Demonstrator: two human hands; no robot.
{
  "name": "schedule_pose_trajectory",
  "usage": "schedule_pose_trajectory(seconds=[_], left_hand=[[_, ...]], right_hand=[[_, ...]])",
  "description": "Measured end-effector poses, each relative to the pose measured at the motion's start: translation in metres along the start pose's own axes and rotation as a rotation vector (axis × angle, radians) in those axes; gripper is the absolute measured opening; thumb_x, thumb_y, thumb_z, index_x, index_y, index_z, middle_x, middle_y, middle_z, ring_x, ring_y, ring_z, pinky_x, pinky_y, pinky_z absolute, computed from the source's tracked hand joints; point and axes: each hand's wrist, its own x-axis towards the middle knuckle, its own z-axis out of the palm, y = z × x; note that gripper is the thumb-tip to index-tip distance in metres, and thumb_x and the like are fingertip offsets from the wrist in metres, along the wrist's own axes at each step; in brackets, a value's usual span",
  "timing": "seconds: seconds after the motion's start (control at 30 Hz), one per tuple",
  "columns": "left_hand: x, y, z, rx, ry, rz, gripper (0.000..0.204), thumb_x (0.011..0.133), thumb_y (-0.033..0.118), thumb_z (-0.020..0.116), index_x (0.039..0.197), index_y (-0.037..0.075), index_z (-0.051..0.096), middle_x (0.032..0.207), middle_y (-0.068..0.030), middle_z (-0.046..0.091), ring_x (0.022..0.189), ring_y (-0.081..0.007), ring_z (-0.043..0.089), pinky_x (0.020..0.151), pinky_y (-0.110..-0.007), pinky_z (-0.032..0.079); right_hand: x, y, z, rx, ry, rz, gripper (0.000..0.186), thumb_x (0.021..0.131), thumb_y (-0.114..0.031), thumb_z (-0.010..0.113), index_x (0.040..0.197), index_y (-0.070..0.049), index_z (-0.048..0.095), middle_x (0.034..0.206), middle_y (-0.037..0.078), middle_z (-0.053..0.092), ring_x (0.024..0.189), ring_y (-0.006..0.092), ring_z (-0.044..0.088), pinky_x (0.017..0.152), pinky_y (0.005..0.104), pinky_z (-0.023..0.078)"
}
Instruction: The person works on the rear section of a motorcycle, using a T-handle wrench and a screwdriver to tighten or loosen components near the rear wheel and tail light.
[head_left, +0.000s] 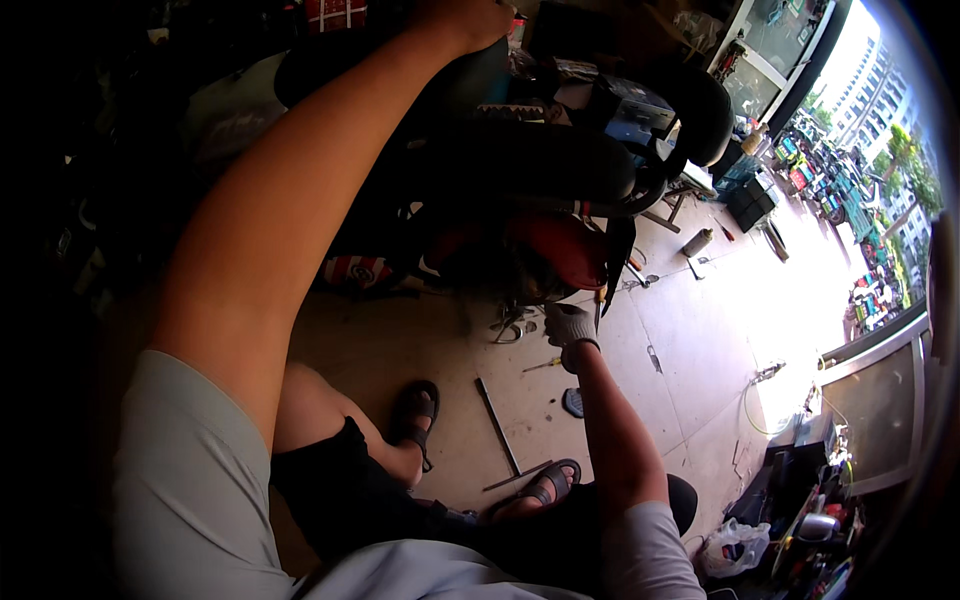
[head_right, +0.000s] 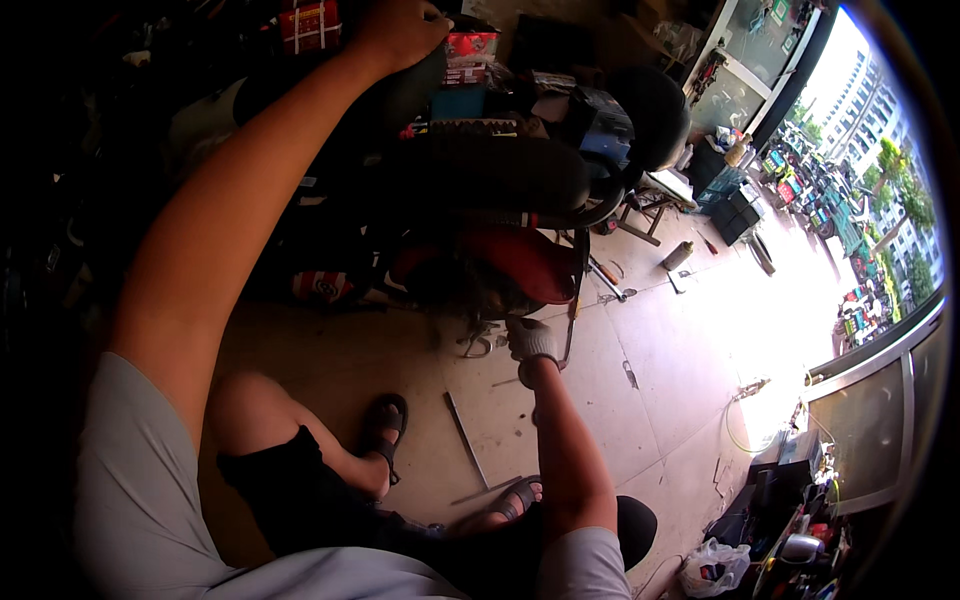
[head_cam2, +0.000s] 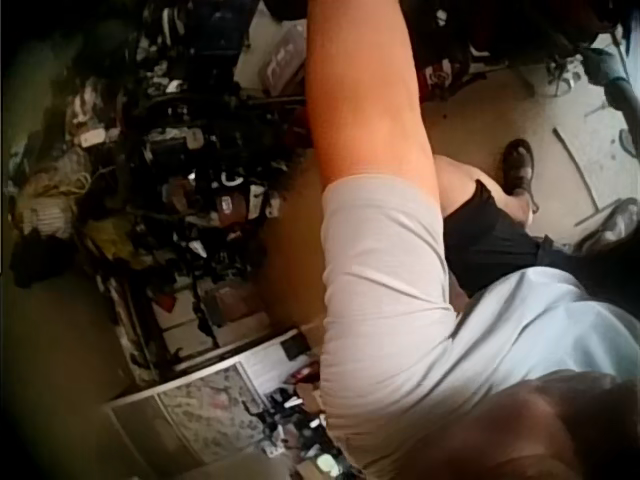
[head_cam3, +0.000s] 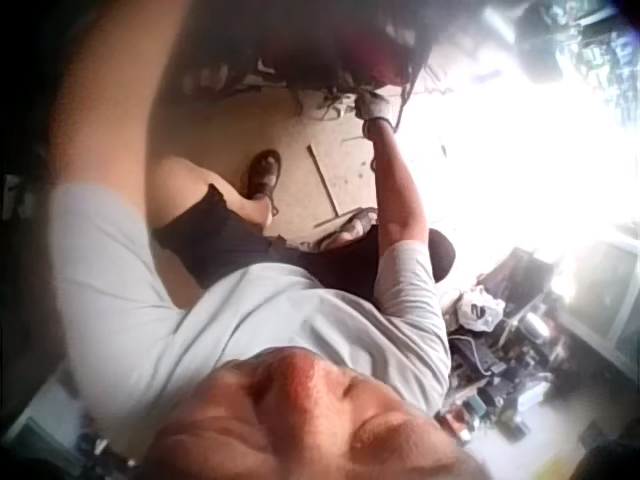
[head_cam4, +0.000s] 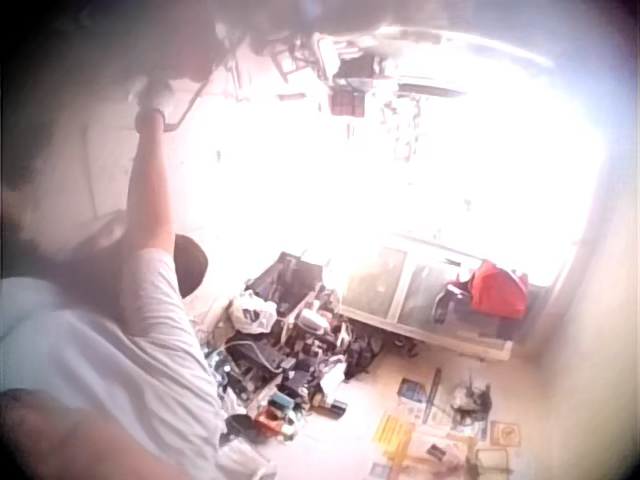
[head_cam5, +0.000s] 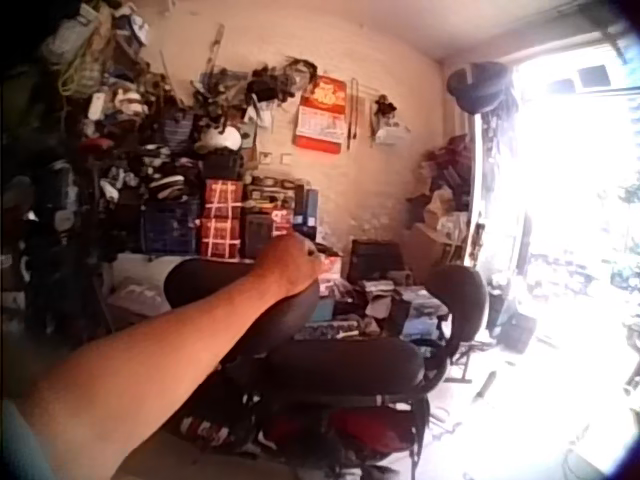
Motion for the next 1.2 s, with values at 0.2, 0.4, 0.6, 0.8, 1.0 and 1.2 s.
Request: schedule_pose_trajectory(seconds=[0.2,0.4,0.6,0.8,1.0,1.2], left_hand=[[0.019,-0.025,0.006,0.084,0.057,0.074,0.037,0.081,0.037,0.07,0.081,0.0,0.076,0.078,-0.0283,0.069,0.075,-0.0438,0.07,0.069,-0.051,0.055],[0.02,-0.026,0.016,0.082,0.091,0.11,0.035,0.081,0.033,0.068,0.081,-0.001,0.076,0.078,-0.0286,0.069,0.074,-0.0443,0.07,0.069,-0.052,0.055],[0.027,-0.025,0.015,0.009,0.056,0.128,0.033,0.084,0.031,0.068,0.083,-0.002,0.076,0.079,-0.0279,0.07,0.074,-0.0414,0.071,0.069,-0.051,0.055],[0.021,-0.024,0.01,0.057,0.064,0.125,0.034,0.086,0.031,0.068,0.083,-0.001,0.076,0.079,-0.0267,0.071,0.074,-0.0397,0.071,0.069,-0.05,0.054],[0.02,-0.02,0.01,0.066,0.063,0.122,0.035,0.088,0.032,0.067,0.083,-0.001,0.076,0.079,-0.0255,0.071,0.074,-0.0379,0.071,0.069,-0.049,0.053],[0.021,-0.014,-0.004,0.194,-0.056,0.025,0.037,0.091,0.034,0.068,0.082,-0.001,0.077,0.077,-0.024,0.071,0.071,-0.0374,0.07,0.068,-0.051,0.052]], right_hand=[[0.029,0.014,0.065,0.222,0.195,-0.016,0.028,0.095,-0.032,0.064,0.1,-0.006,0.074,0.076,0.005,0.069,0.067,0.0147,0.066,0.058,0.0295,0.051],[0.01,0.0,0.066,0.42,0.22,0.064,0.03,0.095,-0.032,0.07,0.11,-0.007,0.073,0.084,0.002,0.07,0.067,0.0111,0.063,0.059,0.0253,0.051],[0.032,0.025,0.052,0.509,0.15,-0.017,0.029,0.095,-0.028,0.071,0.114,-0.005,0.073,0.087,0.002,0.07,0.072,0.0104,0.064,0.063,0.0243,0.052],[0.028,0.024,0.053,0.277,0.143,-0.12,0.036,0.095,-0.032,0.07,0.114,-0.002,0.075,0.094,0.005,0.074,0.08,0.0123,0.068,0.07,0.0279,0.055],[0.053,0.05,0.053,0.275,0.206,-0.235,0.035,0.097,-0.029,0.072,0.12,-0.003,0.071,0.091,0.003,0.072,0.072,0.0119,0.065,0.062,0.0268,0.055],[0.046,0.047,0.06,0.347,0.163,-0.173,0.049,0.095,-0.037,0.07,0.125,0.003,0.072,0.102,0.007,0.076,0.087,0.0148,0.069,0.076,0.0309,0.056]])
